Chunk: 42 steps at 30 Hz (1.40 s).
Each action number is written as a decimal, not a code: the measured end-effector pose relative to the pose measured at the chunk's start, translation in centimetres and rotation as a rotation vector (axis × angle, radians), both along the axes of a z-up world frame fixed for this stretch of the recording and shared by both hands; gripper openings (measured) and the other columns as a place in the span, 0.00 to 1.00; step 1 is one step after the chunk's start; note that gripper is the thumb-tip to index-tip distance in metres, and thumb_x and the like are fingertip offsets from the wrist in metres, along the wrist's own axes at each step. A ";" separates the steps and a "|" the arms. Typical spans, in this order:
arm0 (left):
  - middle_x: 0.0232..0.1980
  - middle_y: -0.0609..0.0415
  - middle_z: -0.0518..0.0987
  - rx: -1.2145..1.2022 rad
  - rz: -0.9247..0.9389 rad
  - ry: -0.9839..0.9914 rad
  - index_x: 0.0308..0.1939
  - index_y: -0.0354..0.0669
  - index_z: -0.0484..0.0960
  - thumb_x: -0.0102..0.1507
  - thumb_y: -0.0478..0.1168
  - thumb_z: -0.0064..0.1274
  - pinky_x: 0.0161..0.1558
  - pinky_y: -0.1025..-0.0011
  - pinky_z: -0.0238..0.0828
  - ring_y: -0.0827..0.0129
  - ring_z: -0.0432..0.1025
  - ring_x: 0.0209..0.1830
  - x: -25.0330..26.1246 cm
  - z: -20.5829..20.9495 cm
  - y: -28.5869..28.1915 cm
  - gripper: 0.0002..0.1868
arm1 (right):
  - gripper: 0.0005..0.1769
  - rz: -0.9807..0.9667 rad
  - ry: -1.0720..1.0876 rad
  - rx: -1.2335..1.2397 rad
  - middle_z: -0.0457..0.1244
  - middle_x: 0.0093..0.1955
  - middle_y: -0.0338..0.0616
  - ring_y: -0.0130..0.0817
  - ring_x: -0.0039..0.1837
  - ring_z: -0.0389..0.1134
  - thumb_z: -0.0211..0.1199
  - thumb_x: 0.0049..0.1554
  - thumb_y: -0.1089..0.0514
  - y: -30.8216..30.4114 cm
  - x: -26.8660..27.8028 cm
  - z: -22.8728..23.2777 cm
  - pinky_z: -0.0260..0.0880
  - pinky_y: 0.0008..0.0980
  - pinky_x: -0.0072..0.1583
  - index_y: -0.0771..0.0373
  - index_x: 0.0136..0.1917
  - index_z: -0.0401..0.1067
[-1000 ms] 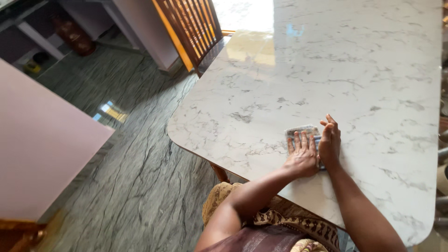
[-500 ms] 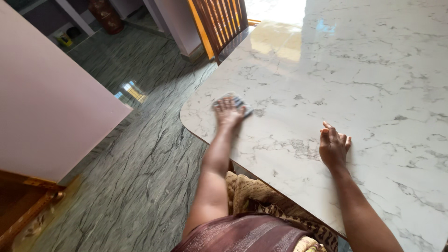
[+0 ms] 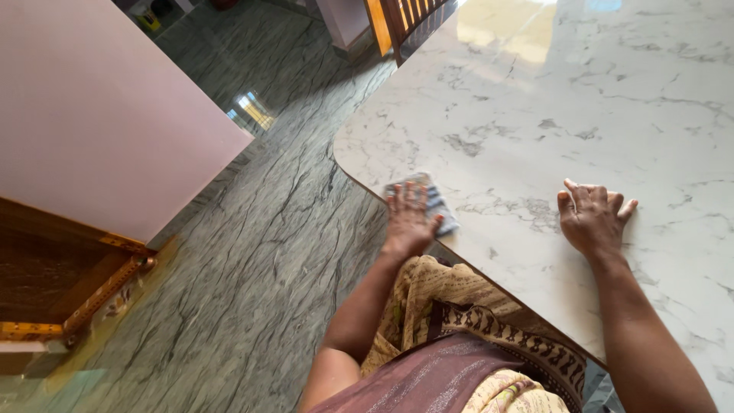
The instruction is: The person wipes the surface of a marble-topped dining table with a cloth, then moves to the legs to clean the wooden supports. The task involves wiping the tabletop and the table legs.
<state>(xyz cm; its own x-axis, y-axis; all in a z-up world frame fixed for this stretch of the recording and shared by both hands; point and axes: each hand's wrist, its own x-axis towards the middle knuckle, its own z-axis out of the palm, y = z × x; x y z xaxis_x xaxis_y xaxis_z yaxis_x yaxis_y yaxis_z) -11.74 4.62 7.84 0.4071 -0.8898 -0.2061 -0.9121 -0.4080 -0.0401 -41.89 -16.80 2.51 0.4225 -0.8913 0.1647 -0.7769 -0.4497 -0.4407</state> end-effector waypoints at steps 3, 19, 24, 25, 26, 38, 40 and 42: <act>0.85 0.43 0.23 -0.117 -0.234 -0.020 0.80 0.50 0.26 0.70 0.70 0.14 0.76 0.50 0.04 0.48 0.18 0.84 -5.3 -0.3 1.3 0.44 | 0.33 0.035 0.040 0.014 0.54 0.76 0.46 0.50 0.81 0.43 0.37 0.68 0.29 0.5 -0.2 0.4 0.21 0.74 0.78 0.41 0.77 0.64; 0.84 0.50 0.52 -0.298 -0.834 -0.066 0.80 0.64 0.50 0.66 0.70 0.36 0.82 0.41 0.30 0.48 0.45 0.85 -15.4 0.4 3.0 0.41 | 0.39 0.103 0.193 -0.029 0.47 0.82 0.44 0.49 0.84 0.34 0.44 0.59 0.25 0.5 -0.7 -0.6 0.20 0.72 0.77 0.37 0.78 0.57; 0.84 0.54 0.54 -0.403 -0.657 -0.023 0.78 0.69 0.56 0.66 0.55 0.55 0.78 0.34 0.36 0.52 0.47 0.84 -7.8 -1.2 2.1 0.38 | 0.39 0.106 0.213 -0.028 0.47 0.81 0.45 0.49 0.83 0.34 0.45 0.59 0.25 0.2 -0.7 -0.8 0.20 0.73 0.76 0.38 0.79 0.57; 0.83 0.57 0.55 -0.466 -0.620 0.009 0.77 0.72 0.57 0.65 0.52 0.57 0.77 0.33 0.36 0.55 0.47 0.85 -5.9 -1.1 1.9 0.38 | 0.39 0.108 0.214 -0.029 0.47 0.81 0.45 0.49 0.83 0.34 0.45 0.59 0.24 0.2 -0.7 -0.8 0.20 0.73 0.76 0.38 0.79 0.57; 0.84 0.58 0.53 -0.406 -0.560 0.011 0.76 0.72 0.56 0.64 0.50 0.58 0.78 0.32 0.33 0.55 0.43 0.85 -4.0 -0.8 1.7 0.39 | 0.39 0.110 0.215 -0.030 0.47 0.81 0.46 0.49 0.83 0.34 0.45 0.59 0.24 0.2 -0.7 -0.8 0.20 0.73 0.76 0.38 0.79 0.57; 0.84 0.41 0.23 0.140 -0.229 0.219 0.83 0.56 0.33 0.47 0.90 0.34 0.67 0.29 -0.03 0.41 0.09 0.81 0.5 3.4 0.9 0.71 | 0.39 0.097 0.225 -0.009 0.46 0.81 0.46 0.50 0.83 0.32 0.43 0.59 0.24 0.1 -0.7 -0.9 0.19 0.74 0.75 0.37 0.78 0.58; 0.85 0.41 0.24 0.018 -0.271 0.250 0.81 0.57 0.35 0.51 0.88 0.31 0.68 0.32 -0.01 0.43 0.12 0.82 -2.8 2.8 0.9 0.65 | 0.39 0.102 0.216 -0.007 0.46 0.81 0.46 0.50 0.84 0.32 0.43 0.59 0.24 0.1 -0.7 -0.9 0.19 0.74 0.75 0.37 0.78 0.58; 0.85 0.39 0.26 -0.091 -0.347 0.115 0.82 0.54 0.34 0.59 0.85 0.27 0.73 0.39 0.04 0.44 0.17 0.83 -7.0 1.6 1.5 0.60 | 0.39 0.112 0.203 -0.007 0.46 0.81 0.47 0.52 0.84 0.32 0.43 0.60 0.24 0.2 -0.8 -0.8 0.19 0.75 0.75 0.38 0.79 0.58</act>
